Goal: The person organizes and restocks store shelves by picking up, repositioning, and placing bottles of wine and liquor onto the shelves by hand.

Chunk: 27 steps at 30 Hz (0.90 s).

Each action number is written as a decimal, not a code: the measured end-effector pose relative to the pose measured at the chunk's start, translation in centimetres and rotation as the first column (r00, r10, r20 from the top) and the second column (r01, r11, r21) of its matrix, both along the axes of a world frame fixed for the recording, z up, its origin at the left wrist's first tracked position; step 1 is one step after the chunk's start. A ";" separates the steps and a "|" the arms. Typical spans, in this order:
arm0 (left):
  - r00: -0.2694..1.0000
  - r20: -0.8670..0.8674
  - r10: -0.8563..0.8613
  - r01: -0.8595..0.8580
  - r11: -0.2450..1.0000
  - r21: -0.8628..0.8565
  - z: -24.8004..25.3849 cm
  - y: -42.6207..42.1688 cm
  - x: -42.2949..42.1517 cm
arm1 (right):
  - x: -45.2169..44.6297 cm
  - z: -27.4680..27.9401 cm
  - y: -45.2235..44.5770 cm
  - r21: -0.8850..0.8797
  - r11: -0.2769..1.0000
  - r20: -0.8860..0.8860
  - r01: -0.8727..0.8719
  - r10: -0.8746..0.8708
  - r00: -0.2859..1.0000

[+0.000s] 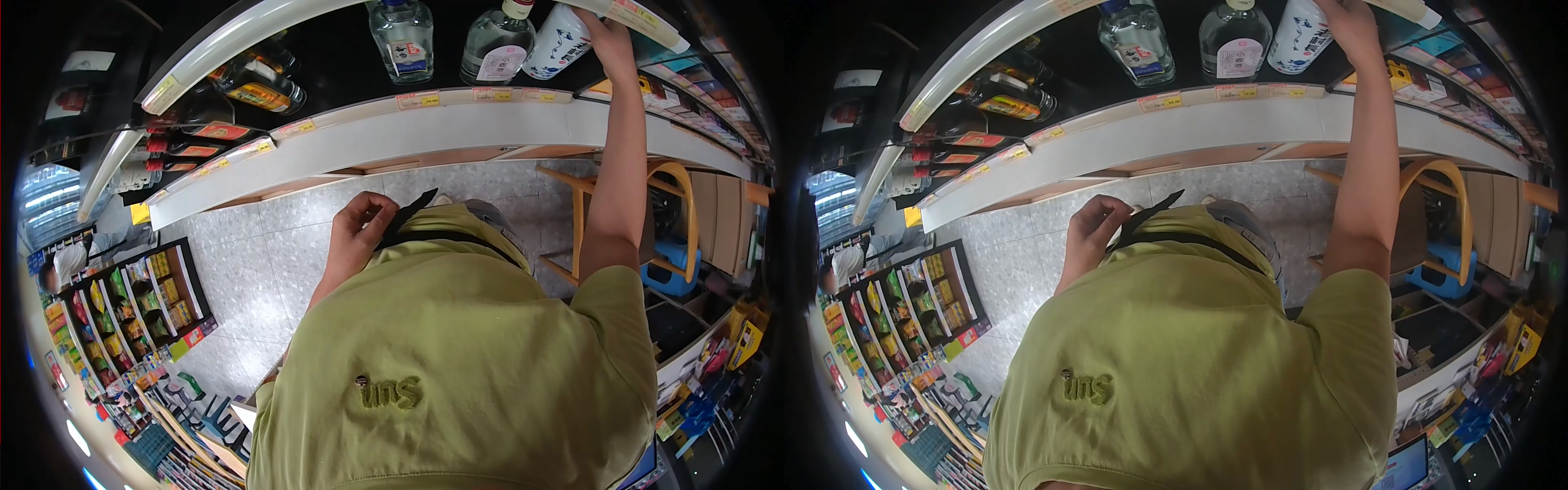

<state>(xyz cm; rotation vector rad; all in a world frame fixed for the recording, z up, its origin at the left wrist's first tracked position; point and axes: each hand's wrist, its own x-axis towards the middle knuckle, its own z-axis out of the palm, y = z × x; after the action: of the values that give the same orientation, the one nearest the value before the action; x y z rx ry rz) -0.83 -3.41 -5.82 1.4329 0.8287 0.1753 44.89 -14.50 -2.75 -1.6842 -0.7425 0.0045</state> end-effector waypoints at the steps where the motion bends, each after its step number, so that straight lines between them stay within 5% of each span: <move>1: 1.000 -0.004 0.003 -0.003 1.000 0.004 0.1 0.0 0.1 | -0.2 0.1 0.0 0.000 1.000 0.000 -0.002 0.002 1.000; 16: 1.000 -0.005 0.002 -0.002 1.000 0.009 0.3 -0.2 0.5 | -1.0 0.4 -0.8 0.011 1.000 -0.099 -0.014 0.015 0.995; 22: 1.000 0.015 -0.007 0.007 1.000 0.001 -0.6 -0.6 0.4 | -2.3 0.4 -0.5 0.076 0.997 -0.059 -0.007 0.011 0.998; 27: 1.000 0.023 -0.014 0.015 1.000 -0.018 -0.4 -1.0 0.7 | -1.2 -1.8 -1.0 0.081 0.986 0.114 0.146 -0.155 0.981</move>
<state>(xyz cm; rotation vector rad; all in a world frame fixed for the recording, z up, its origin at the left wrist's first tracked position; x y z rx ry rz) -0.13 -4.40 -6.26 1.4172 0.7995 0.1723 43.66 -15.47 -4.50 -1.6779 -0.6946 -0.2292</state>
